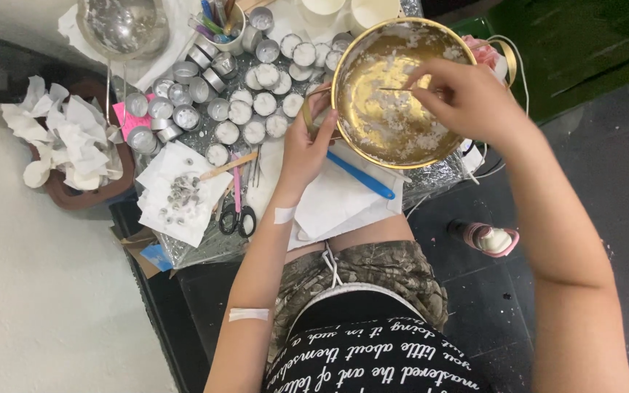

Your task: Preparing candle wax by adding wax flakes to a pot and stirring.

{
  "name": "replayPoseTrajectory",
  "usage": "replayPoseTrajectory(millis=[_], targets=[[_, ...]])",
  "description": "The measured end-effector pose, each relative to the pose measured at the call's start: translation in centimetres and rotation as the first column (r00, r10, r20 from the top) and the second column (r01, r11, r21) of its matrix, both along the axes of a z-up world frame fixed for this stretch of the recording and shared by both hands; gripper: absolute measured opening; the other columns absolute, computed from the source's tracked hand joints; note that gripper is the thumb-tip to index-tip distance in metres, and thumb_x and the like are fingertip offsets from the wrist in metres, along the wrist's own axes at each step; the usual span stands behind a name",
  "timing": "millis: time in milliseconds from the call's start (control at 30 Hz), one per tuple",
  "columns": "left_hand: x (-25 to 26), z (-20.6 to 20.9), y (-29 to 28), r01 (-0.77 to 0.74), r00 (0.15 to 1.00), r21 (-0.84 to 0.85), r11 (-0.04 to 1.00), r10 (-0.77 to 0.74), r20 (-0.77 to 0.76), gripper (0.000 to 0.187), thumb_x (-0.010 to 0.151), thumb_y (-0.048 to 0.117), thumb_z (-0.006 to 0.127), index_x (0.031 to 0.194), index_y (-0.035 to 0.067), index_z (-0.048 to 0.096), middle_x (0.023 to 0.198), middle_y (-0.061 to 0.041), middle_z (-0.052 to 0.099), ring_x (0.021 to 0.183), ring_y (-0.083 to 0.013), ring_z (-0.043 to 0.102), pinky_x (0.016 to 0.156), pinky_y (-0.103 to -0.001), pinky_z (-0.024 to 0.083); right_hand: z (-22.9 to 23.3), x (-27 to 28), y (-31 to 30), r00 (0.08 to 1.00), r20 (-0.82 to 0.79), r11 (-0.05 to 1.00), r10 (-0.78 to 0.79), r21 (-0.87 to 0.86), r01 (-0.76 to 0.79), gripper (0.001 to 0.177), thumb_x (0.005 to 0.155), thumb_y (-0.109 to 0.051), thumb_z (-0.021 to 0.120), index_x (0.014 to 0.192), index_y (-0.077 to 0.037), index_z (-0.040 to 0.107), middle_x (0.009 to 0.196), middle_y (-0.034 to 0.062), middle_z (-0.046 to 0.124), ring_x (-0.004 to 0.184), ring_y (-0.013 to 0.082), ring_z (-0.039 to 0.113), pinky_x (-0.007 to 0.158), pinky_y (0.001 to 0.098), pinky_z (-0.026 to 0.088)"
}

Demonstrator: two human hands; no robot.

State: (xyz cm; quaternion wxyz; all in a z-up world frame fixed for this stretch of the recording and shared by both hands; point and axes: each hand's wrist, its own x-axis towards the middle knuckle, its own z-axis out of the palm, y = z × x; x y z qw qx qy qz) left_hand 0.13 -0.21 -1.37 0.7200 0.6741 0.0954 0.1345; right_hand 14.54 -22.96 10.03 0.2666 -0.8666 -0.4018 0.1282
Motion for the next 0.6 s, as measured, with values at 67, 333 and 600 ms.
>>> replayPoseTrajectory(millis=[67, 333, 600], targets=[[0.0, 0.2, -0.1, 0.004, 1.0, 0.014, 1.0, -0.004, 0.002, 0.048, 0.11, 0.02, 0.057, 0.155, 0.009, 0.045, 0.149, -0.014, 0.063, 0.112, -0.01, 0.069, 0.074, -0.022, 0.059, 0.9, -0.8, -2.6, 0.996, 0.088, 0.998, 0.01, 0.063, -0.015, 0.016, 0.105, -0.017, 0.069, 0.12, -0.013, 0.069, 0.081, 0.0059, 0.07, 0.072, 0.0131, 0.066, 0.065, 0.0277, 0.049], [-0.6, -0.5, -1.5, 0.078, 0.992, -0.133, 0.988, -0.09, -0.086, 0.06, 0.11, 0.034, 0.04, 0.165, 0.017, 0.022, 0.152, -0.01, 0.057, 0.096, -0.0143, 0.072, 0.061, -0.022, 0.055, -0.6, -6.7, -4.4, 0.978, 0.112, 0.984, -0.177, 0.023, 0.175, 0.013, 0.105, -0.016, 0.068, 0.118, -0.015, 0.069, 0.089, 0.0061, 0.075, 0.072, 0.0191, 0.073, 0.062, 0.0315, 0.056], [-4.6, -1.2, -6.9, 0.134, 0.971, -0.484, 0.865, -0.213, -0.112, 0.073, 0.111, 0.042, 0.034, 0.165, 0.025, -0.012, 0.162, -0.018, 0.035, 0.12, -0.0321, 0.066, 0.09, -0.039, 0.06, -0.4, -11.8, -6.1, 0.82, 0.229, 0.85, -0.525, 0.082, 0.521, 0.012, 0.105, -0.014, 0.07, 0.117, -0.015, 0.071, 0.077, 0.0079, 0.068, 0.066, 0.0257, 0.068, 0.062, 0.0371, 0.05]])
